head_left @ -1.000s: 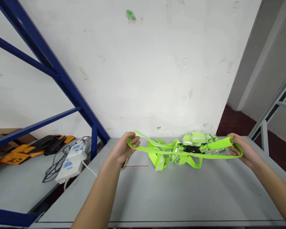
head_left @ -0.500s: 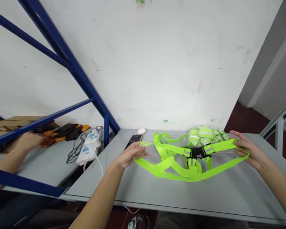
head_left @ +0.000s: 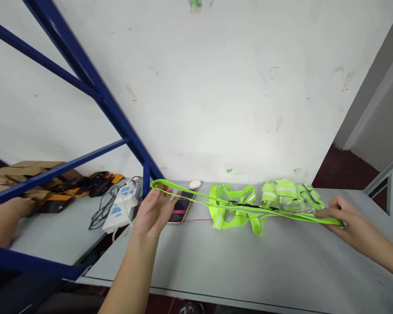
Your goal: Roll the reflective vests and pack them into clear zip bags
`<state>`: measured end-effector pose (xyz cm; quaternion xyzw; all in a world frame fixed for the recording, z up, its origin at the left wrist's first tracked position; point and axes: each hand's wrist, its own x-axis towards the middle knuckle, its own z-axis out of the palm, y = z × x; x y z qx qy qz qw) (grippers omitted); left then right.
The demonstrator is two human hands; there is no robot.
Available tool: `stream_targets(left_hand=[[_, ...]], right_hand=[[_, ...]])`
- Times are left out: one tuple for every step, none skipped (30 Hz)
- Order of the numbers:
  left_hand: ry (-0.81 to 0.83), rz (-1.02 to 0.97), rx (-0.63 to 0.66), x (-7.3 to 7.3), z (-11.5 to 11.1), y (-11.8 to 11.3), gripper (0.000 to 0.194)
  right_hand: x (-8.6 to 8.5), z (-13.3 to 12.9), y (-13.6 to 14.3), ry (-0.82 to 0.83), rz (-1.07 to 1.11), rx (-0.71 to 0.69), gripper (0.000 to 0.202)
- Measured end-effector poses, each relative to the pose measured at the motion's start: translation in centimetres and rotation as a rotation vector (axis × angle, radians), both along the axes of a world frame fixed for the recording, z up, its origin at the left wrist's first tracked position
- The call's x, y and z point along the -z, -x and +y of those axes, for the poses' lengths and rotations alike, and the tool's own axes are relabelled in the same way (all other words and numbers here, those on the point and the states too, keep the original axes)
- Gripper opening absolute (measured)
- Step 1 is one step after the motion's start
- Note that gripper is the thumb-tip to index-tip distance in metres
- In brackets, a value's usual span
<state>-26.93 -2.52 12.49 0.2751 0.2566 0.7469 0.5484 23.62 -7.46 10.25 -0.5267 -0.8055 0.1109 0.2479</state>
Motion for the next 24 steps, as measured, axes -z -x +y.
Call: stream_targets(left_hand=[[-0.007, 0.032, -0.03, -0.5, -0.2, -0.2, 0.007], [-0.017, 0.06, -0.04, -1.0, -0.4, -0.4, 0.009], [-0.032, 0.083, -0.034, -1.5, -0.5, -0.6, 0.014], [-0.052, 0.102, -0.016, -2.0, -0.7, -1.0, 0.022], [-0.077, 0.12, 0.01, -2.4, -0.9, -1.3, 0.03], [-0.102, 0.136, 0.035, -2.8, -1.0, -1.7, 0.038], [-0.117, 0.154, 0.061, -3.1, -1.2, -2.2, 0.045], [-0.125, 0.171, 0.084, -3.3, -1.2, -2.7, 0.051], [-0.127, 0.188, 0.105, -3.5, -1.3, -3.2, 0.056], [-0.126, 0.204, 0.125, -3.5, -1.3, -3.7, 0.06], [-0.123, 0.218, 0.145, -3.6, -1.3, -4.2, 0.063], [-0.12, 0.228, 0.162, -3.6, -1.2, -4.7, 0.066], [-0.12, 0.233, 0.18, -3.6, -1.2, -5.2, 0.067], [-0.121, 0.231, 0.198, -3.7, -1.1, -5.7, 0.068], [-0.125, 0.221, 0.214, -3.8, -1.0, -6.2, 0.068], [-0.131, 0.203, 0.225, -3.9, -0.8, -6.7, 0.066], [-0.136, 0.18, 0.232, -4.1, -0.4, -7.1, 0.062], [-0.138, 0.152, 0.236, -4.3, 0.1, -7.5, 0.057], [-0.134, 0.121, 0.238, -4.6, 0.8, -7.8, 0.05], [-0.121, 0.092, 0.243, -4.9, 1.7, -8.1, 0.043], [-0.103, 0.062, 0.249, -5.3, 2.7, -8.4, 0.037], [-0.075, 0.035, 0.263, -5.8, 3.9, -8.6, 0.032], [-0.047, 0.016, 0.283, -6.4, 5.0, -8.8, 0.03], [-0.051, -0.008, 0.267, -7.1, 6.1, -8.8, 0.031]], right_hand=[[-0.4, 0.1, 0.0, -0.073, 0.027, 0.036, 0.032], [-1.0, 0.3, 0.0, -0.13, 0.059, 0.076, 0.034], [-1.6, 0.4, 0.0, -0.161, 0.096, 0.109, 0.036], [-2.2, 0.6, 0.0, -0.163, 0.142, 0.131, 0.037], [-2.8, 0.7, 0.0, -0.134, 0.206, 0.137, 0.036], [-3.3, 0.8, 0.0, -0.079, 0.296, 0.133, 0.034], [-3.7, 0.9, 0.1, -0.018, 0.416, 0.13, 0.032], [-3.9, 1.0, 0.2, 0.033, 0.566, 0.14, 0.03], [-4.1, 1.2, 0.3, 0.063, 0.738, 0.167, 0.029], [-4.1, 1.4, 0.5, 0.078, 0.91, 0.207, 0.028], [-4.2, 1.5, 0.6, 0.08, 1.065, 0.248, 0.028], [-4.2, 1.6, 0.8, 0.074, 1.191, 0.28, 0.027], [-4.3, 1.7, 0.8, 0.074, 1.281, 0.297, 0.026], [-4.5, 1.8, 0.8, 0.082, 1.341, 0.3, 0.025], [-4.7, 1.8, 0.7, 0.082, 1.383, 0.293, 0.025], [-5.0, 1.9, 0.5, 0.079, 1.407, 0.281, 0.024], [-5.3, 2.0, 0.3, 0.077, 1.413, 0.264, 0.024], [-5.7, 2.1, 0.0, 0.093, 1.395, 0.24, 0.024], [-6.0, 2.5, -0.2, 0.131, 1.355, 0.21, 0.025], [-6.4, 3.0, -0.4, 0.188, 1.296, 0.176, 0.027], [-6.7, 3.7, -0.5, 0.259, 1.228, 0.143, 0.029], [-7.0, 4.6, -0.4, 0.33, 1.164, 0.114, 0.032], [-7.3, 5.6, -0.2, 0.343, 1.131, 0.105, 0.034], [-7.5, 6.8, 0.1, 0.281, 1.135, 0.124, 0.036]])
